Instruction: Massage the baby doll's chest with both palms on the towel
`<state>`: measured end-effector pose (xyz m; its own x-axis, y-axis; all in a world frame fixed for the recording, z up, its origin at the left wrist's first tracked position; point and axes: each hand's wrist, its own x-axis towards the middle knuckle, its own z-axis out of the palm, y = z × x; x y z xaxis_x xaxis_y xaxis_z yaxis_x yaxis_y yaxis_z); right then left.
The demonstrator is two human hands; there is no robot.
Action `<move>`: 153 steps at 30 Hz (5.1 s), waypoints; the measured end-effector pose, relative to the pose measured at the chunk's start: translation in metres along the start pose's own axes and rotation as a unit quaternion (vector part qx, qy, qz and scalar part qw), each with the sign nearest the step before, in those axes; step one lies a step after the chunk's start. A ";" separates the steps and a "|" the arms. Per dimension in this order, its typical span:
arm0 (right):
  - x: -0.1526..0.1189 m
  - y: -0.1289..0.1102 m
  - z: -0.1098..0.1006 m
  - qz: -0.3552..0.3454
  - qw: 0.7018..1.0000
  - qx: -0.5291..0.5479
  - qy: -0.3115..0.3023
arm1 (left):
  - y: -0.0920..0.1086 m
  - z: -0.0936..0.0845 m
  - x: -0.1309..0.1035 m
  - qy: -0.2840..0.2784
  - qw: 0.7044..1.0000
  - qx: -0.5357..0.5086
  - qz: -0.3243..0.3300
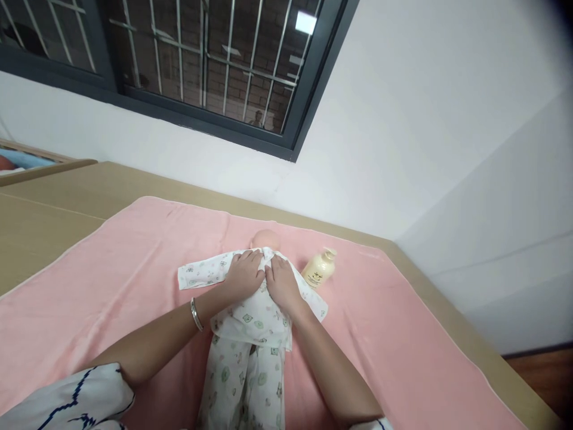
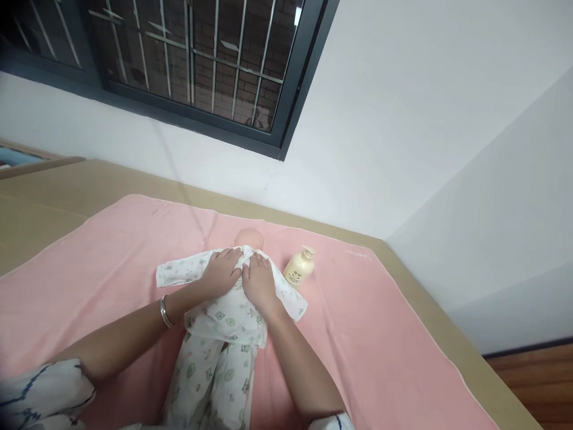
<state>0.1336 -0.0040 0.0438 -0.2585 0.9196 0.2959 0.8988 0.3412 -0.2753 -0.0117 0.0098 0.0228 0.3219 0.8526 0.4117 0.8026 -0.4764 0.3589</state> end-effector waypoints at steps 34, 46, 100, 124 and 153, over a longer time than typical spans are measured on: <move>0.003 0.001 -0.007 -0.009 1.000 -0.023 -0.005 | -0.003 -0.006 0.003 -0.015 1.000 0.008 0.011; 0.002 0.005 -0.005 -0.019 1.000 -0.005 0.003 | -0.007 0.000 0.003 -0.018 1.000 0.008 0.007; -0.001 0.004 0.001 -0.008 1.000 -0.018 0.024 | -0.006 0.006 0.001 -0.015 1.000 0.017 -0.020; -0.002 0.002 0.000 0.025 0.999 -0.019 -0.043 | -0.005 0.018 -0.009 0.101 0.994 -0.014 -0.042; -0.014 -0.014 -0.007 0.009 0.999 -0.050 -0.021 | 0.001 0.009 -0.008 0.013 0.997 0.072 -0.014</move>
<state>0.1269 -0.0227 0.0502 -0.2555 0.9332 0.2526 0.9333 0.3063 -0.1875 -0.0092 0.0043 0.0125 0.2860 0.8588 0.4249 0.8755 -0.4145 0.2483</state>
